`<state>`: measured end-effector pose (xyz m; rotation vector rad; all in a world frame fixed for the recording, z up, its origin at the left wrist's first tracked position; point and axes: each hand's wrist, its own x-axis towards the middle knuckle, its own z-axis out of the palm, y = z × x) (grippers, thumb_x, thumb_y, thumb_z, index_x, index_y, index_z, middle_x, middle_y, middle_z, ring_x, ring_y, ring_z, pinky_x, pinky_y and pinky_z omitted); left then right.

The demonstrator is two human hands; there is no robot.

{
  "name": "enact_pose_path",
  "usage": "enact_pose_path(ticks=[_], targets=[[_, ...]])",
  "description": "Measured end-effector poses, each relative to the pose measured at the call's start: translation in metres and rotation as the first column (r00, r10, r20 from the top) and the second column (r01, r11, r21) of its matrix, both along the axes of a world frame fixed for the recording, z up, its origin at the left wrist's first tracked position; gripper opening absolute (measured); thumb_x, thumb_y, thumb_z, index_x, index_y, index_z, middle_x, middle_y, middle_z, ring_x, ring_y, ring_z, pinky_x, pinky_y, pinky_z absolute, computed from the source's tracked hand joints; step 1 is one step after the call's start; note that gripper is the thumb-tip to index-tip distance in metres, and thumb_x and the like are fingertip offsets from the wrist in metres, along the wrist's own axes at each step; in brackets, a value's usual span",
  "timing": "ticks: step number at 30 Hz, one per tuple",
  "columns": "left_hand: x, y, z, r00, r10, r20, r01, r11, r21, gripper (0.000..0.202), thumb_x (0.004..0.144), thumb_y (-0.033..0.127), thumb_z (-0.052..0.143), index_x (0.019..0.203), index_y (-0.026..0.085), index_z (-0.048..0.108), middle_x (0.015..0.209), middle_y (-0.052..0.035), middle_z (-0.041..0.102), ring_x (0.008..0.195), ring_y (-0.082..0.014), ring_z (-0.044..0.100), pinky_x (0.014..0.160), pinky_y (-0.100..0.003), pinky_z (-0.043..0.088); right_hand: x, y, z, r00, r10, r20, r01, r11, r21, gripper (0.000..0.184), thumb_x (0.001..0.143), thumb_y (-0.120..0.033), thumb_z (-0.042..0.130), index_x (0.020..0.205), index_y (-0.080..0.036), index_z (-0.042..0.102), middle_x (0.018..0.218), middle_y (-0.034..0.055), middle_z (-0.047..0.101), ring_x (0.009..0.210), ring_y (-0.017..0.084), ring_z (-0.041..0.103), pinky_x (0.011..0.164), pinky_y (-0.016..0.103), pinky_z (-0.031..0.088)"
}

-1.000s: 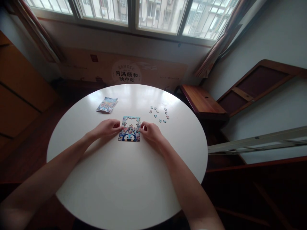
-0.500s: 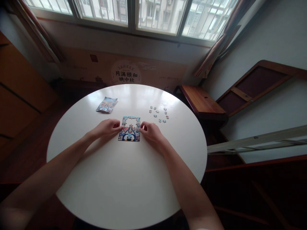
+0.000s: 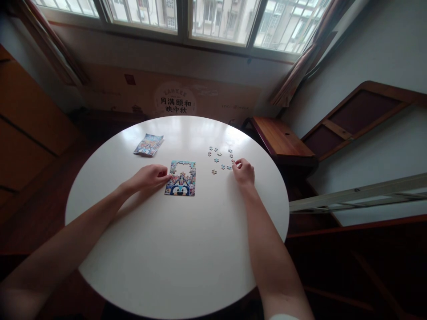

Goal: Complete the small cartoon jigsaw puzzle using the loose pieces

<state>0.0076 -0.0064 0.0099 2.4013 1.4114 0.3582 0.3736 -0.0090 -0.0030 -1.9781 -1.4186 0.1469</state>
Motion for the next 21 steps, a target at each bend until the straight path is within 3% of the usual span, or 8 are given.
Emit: enact_pose_path(ticks=[4, 8, 13, 17, 21], targets=[[0.0, 0.0, 0.001, 1.0, 0.003, -0.003, -0.003, 1.0, -0.002, 0.042, 0.086, 0.055, 0.048, 0.065, 0.02, 0.054, 0.067, -0.002, 0.061, 0.058, -0.0138, 0.047, 0.055, -0.028, 0.024, -0.012, 0.001, 0.0, 0.997, -0.021, 0.077, 0.021, 1.0, -0.008, 0.013, 0.084, -0.028, 0.057, 0.082, -0.019, 0.066, 0.072, 0.0064, 0.066, 0.07, 0.023, 0.059, 0.072, 0.033, 0.041], [0.0, -0.001, 0.002, 1.0, 0.007, -0.005, -0.007, 1.0, -0.007, 0.042, 0.086, 0.055, 0.049, 0.065, 0.02, 0.054, 0.067, -0.0022, 0.062, 0.058, -0.0138, 0.047, 0.055, -0.028, 0.024, -0.036, 0.015, 0.009, 0.979, 0.054, 0.197, -0.057, 0.998, 0.011, 0.021, 0.089, -0.032, 0.054, 0.083, -0.018, 0.068, 0.083, 0.0105, 0.069, 0.081, 0.026, 0.059, 0.082, 0.039, 0.041], [0.001, -0.001, 0.004, 1.0, 0.003, -0.003, -0.003, 1.0, -0.018, 0.042, 0.087, 0.054, 0.049, 0.065, 0.019, 0.054, 0.069, -0.0027, 0.063, 0.059, -0.0135, 0.047, 0.055, -0.027, 0.024, -0.07, 0.045, 0.017, 0.936, 0.176, 0.305, -0.147, 0.982, -0.115, 0.028, 0.09, -0.039, 0.057, 0.099, -0.019, 0.073, 0.103, 0.0142, 0.067, 0.1, 0.032, 0.054, 0.09, 0.045, 0.037], [0.001, -0.002, 0.006, 1.0, 0.005, -0.008, -0.005, 1.0, -0.019, 0.041, 0.087, 0.053, 0.049, 0.065, 0.019, 0.054, 0.07, -0.0028, 0.063, 0.059, -0.0136, 0.047, 0.055, -0.028, 0.024, -0.09, 0.057, 0.017, 0.91, 0.229, 0.346, -0.142, 0.956, -0.258, 0.032, 0.093, -0.034, 0.053, 0.111, -0.017, 0.073, 0.119, 0.0198, 0.061, 0.113, 0.037, 0.047, 0.092, 0.048, 0.035], [0.001, -0.002, 0.006, 1.0, 0.004, -0.009, -0.004, 1.0, -0.029, 0.041, 0.087, 0.053, 0.049, 0.066, 0.019, 0.053, 0.071, -0.0033, 0.063, 0.059, -0.0134, 0.046, 0.055, -0.028, 0.023, -0.097, 0.057, 0.014, 0.893, 0.275, 0.357, -0.193, 0.949, -0.249, 0.031, 0.095, -0.026, 0.048, 0.108, -0.014, 0.073, 0.116, 0.0207, 0.062, 0.114, 0.036, 0.046, 0.094, 0.047, 0.035]])
